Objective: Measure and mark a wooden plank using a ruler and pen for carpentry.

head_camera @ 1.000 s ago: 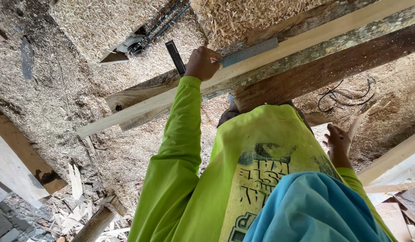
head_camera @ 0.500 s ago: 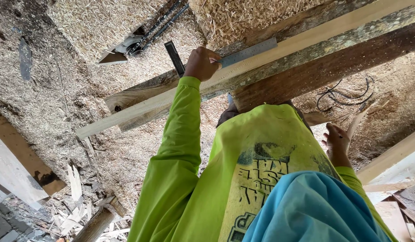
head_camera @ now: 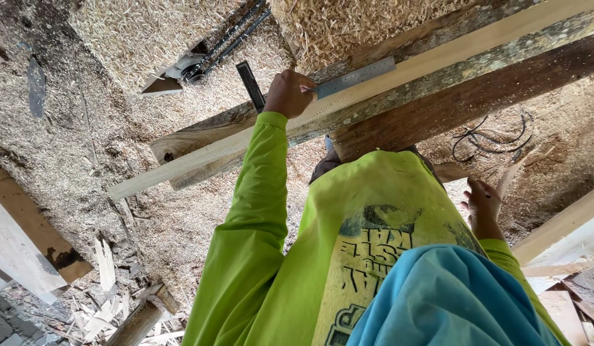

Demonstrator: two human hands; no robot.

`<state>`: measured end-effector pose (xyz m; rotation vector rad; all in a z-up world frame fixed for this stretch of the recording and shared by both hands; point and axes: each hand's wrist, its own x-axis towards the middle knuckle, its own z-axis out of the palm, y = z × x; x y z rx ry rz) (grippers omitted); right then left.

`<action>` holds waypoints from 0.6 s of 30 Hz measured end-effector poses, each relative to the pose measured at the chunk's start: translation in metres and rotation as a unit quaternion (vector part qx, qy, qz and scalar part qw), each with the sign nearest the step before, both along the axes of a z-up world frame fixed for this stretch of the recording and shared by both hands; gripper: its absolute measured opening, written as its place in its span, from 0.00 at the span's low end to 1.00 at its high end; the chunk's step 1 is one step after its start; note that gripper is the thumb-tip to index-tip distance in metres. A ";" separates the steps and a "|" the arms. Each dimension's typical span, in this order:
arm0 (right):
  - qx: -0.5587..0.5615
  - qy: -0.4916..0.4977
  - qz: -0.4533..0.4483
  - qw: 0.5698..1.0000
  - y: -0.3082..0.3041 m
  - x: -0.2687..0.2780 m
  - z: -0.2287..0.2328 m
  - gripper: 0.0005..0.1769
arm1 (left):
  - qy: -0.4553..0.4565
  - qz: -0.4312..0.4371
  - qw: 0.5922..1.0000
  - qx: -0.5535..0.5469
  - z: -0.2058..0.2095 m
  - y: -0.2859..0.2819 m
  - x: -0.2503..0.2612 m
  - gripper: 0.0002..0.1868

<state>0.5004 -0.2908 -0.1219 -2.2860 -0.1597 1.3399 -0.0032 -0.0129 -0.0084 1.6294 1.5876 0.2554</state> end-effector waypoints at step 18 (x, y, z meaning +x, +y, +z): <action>0.306 -0.225 0.191 0.905 0.044 0.056 -0.040 0.14 | -0.082 -0.018 0.985 0.151 0.014 0.029 0.092 0.14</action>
